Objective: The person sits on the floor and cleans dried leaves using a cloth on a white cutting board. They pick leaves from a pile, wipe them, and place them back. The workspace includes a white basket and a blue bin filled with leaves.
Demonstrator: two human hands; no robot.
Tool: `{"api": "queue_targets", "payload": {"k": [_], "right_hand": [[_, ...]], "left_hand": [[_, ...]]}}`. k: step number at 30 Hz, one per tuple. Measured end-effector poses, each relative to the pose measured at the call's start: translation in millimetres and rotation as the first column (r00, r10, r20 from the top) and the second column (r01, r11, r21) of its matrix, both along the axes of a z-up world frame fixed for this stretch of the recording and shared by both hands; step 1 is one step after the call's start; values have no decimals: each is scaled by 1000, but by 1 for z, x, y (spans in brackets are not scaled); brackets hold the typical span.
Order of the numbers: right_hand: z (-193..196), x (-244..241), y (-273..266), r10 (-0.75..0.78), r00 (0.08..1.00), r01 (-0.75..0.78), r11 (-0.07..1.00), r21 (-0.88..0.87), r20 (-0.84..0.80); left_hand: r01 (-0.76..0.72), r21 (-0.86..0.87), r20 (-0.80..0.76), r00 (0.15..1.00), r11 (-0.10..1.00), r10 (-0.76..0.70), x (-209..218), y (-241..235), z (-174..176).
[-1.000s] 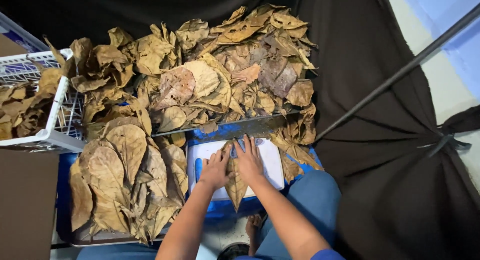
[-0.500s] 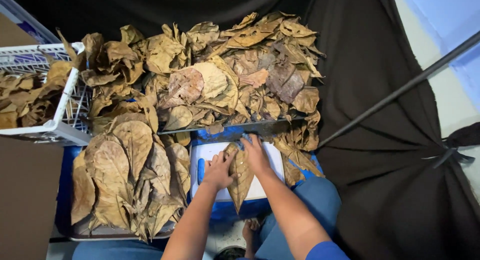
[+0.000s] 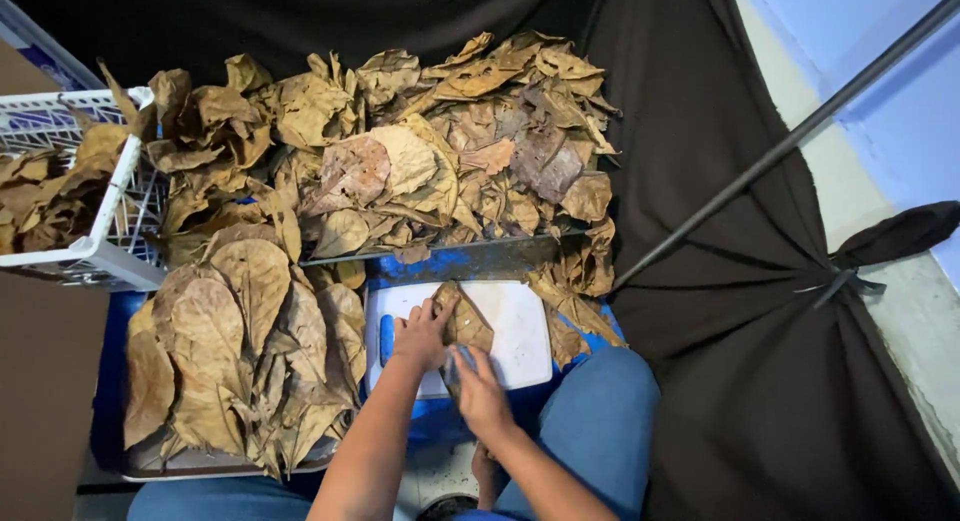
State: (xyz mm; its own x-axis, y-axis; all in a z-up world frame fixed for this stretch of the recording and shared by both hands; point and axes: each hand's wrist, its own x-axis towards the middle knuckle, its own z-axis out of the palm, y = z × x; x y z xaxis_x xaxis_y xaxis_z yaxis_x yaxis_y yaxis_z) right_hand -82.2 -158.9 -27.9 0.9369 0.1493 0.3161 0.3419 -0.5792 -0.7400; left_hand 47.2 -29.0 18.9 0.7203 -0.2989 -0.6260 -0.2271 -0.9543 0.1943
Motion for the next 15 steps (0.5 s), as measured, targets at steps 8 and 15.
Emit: {"api": "queue_targets", "payload": {"k": [8, 15], "right_hand": [[-32, 26, -13, -135, 980, 34, 837, -546, -147], [-17, 68, -14, -218, 952, 37, 780, -625, -216]], "left_hand": [[-7, -82, 60, 998, 997, 12, -6, 4, 9], [-30, -89, 113, 993, 996, 40, -13, 7, 35]]}}
